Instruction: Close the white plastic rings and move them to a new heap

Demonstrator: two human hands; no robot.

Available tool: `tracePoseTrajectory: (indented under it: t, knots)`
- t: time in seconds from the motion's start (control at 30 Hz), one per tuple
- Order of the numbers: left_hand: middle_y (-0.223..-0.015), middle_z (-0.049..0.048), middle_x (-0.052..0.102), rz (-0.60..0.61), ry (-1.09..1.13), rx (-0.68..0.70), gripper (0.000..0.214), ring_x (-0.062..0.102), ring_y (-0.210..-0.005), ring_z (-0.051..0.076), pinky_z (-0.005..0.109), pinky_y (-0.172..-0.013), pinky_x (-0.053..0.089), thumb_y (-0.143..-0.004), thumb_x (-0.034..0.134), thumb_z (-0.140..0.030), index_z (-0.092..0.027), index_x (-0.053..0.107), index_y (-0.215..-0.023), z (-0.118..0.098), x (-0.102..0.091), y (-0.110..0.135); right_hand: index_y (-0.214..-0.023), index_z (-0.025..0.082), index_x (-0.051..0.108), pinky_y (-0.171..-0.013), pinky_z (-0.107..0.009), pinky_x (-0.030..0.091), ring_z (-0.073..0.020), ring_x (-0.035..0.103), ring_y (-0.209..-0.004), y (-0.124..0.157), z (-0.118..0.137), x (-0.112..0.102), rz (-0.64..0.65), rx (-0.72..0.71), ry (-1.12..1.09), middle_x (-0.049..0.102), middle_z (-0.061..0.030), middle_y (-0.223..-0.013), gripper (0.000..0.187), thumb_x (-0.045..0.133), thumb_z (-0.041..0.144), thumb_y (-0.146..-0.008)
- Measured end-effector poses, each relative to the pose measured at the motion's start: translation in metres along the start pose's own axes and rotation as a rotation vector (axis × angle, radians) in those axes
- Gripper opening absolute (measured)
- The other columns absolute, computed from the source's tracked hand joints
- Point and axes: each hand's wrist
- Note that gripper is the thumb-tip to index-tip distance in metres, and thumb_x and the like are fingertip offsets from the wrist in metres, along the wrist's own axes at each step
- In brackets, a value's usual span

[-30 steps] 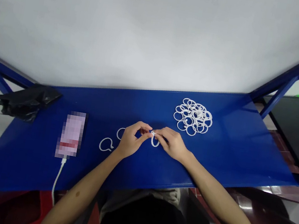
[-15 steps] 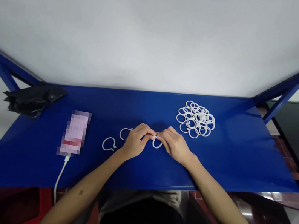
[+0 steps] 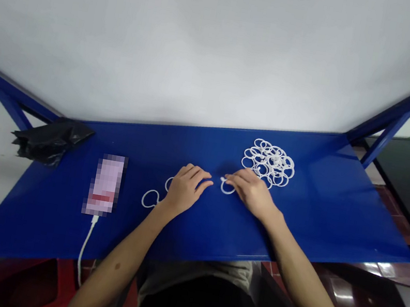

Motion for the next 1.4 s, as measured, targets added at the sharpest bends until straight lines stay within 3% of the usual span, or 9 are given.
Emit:
tracePoseTrajectory:
  t: [0.13,0.27,0.37,0.63,0.8,0.9,1.03,1.13,1.4]
  knots:
    - [-0.101,0.0069,0.071,0.047,-0.224,-0.071,0.019,0.060,-0.097,0.028,0.043,-0.087,0.043,-0.090,0.056,-0.014,-0.024,0.067,-0.103,0.017,-0.023,0.000,-0.112,0.019,0.071,-0.074,-0.036,0.052,-0.0214,0.062,-0.084,0.013,-0.030,-0.021,-0.239,0.260,0.135,0.069,-0.0099,-0.095,0.027,0.049,0.029,-0.102]
    - [-0.115,0.0066,0.067,0.274,-0.260,-0.167,0.037,0.057,-0.105,0.031,0.045,-0.087,0.043,-0.078,0.056,-0.008,-0.026,0.064,-0.109,0.037,-0.047,0.006,-0.103,0.018,0.071,-0.073,-0.036,0.052,-0.0206,0.061,-0.077,0.028,-0.051,-0.038,-0.342,0.458,0.219,0.071,-0.0087,-0.091,0.020,0.056,0.030,-0.097]
    - [-0.120,0.0063,0.064,0.349,-0.221,-0.191,0.034,0.056,-0.108,0.029,0.045,-0.089,0.042,-0.080,0.056,-0.011,-0.026,0.064,-0.109,0.045,-0.052,0.009,-0.091,0.019,0.071,-0.076,-0.038,0.051,-0.0226,0.060,-0.080,0.033,-0.056,-0.041,-0.346,0.496,0.272,0.071,-0.0085,-0.089,0.017,0.059,0.031,-0.094]
    - [-0.106,0.0050,0.068,0.275,-0.190,-0.219,0.005,0.057,-0.102,0.028,0.045,-0.088,0.041,-0.090,0.061,-0.025,-0.024,0.066,-0.093,0.043,-0.045,0.003,-0.094,0.018,0.072,-0.079,-0.044,0.051,-0.0268,0.055,-0.088,0.035,-0.059,-0.035,-0.328,0.517,0.341,0.065,-0.0113,-0.091,0.022,0.060,0.036,-0.093]
    - [-0.089,0.0013,0.069,0.132,-0.027,-0.233,0.009,0.062,-0.086,0.020,0.039,-0.083,0.047,-0.087,0.069,-0.029,-0.023,0.064,-0.091,0.033,-0.039,0.001,-0.096,0.019,0.071,-0.082,-0.045,0.051,-0.0269,0.055,-0.092,0.027,-0.049,-0.034,-0.397,0.486,0.337,0.065,-0.0114,-0.095,0.021,0.056,0.033,-0.096]
    - [-0.084,0.0000,0.070,0.069,0.147,-0.253,0.014,0.063,-0.076,0.016,0.034,-0.077,0.051,-0.084,0.074,-0.032,-0.022,0.063,-0.084,0.019,-0.032,-0.002,-0.098,0.021,0.070,-0.083,-0.044,0.052,-0.0260,0.058,-0.094,0.017,-0.029,-0.025,-0.383,0.384,0.241,0.066,-0.0098,-0.096,0.018,0.055,0.031,-0.098]
    - [-0.078,0.0001,0.070,0.085,0.318,-0.241,0.020,0.065,-0.071,0.015,0.030,-0.070,0.054,-0.081,0.076,-0.037,-0.022,0.064,-0.079,0.003,-0.022,-0.002,-0.109,0.021,0.066,-0.086,-0.042,0.054,-0.0231,0.063,-0.096,0.008,0.004,-0.001,-0.162,0.133,-0.088,0.070,-0.0082,-0.103,0.016,0.059,0.030,-0.097]
    - [-0.077,0.0004,0.070,0.132,0.404,-0.244,0.022,0.066,-0.071,0.015,0.029,-0.069,0.055,-0.081,0.077,-0.039,-0.021,0.064,-0.078,-0.002,-0.016,0.000,-0.115,0.020,0.062,-0.082,-0.039,0.056,-0.0214,0.065,-0.094,0.006,0.020,0.017,-0.030,0.036,-0.227,0.071,-0.0081,-0.106,0.020,0.058,0.031,-0.098]
    - [-0.081,0.0003,0.073,0.165,0.508,-0.231,0.017,0.068,-0.073,0.015,0.029,-0.073,0.054,-0.089,0.069,-0.037,-0.023,0.069,-0.099,-0.002,-0.011,0.000,-0.103,0.020,0.060,-0.074,-0.035,0.053,-0.0191,0.058,-0.082,0.005,0.029,0.030,-0.063,0.038,-0.336,0.066,-0.0060,-0.089,0.009,0.052,0.025,-0.101]
Point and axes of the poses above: each hand's wrist, its own y-axis away from the middle knuckle, its own x-axis out of the palm, z = x × y
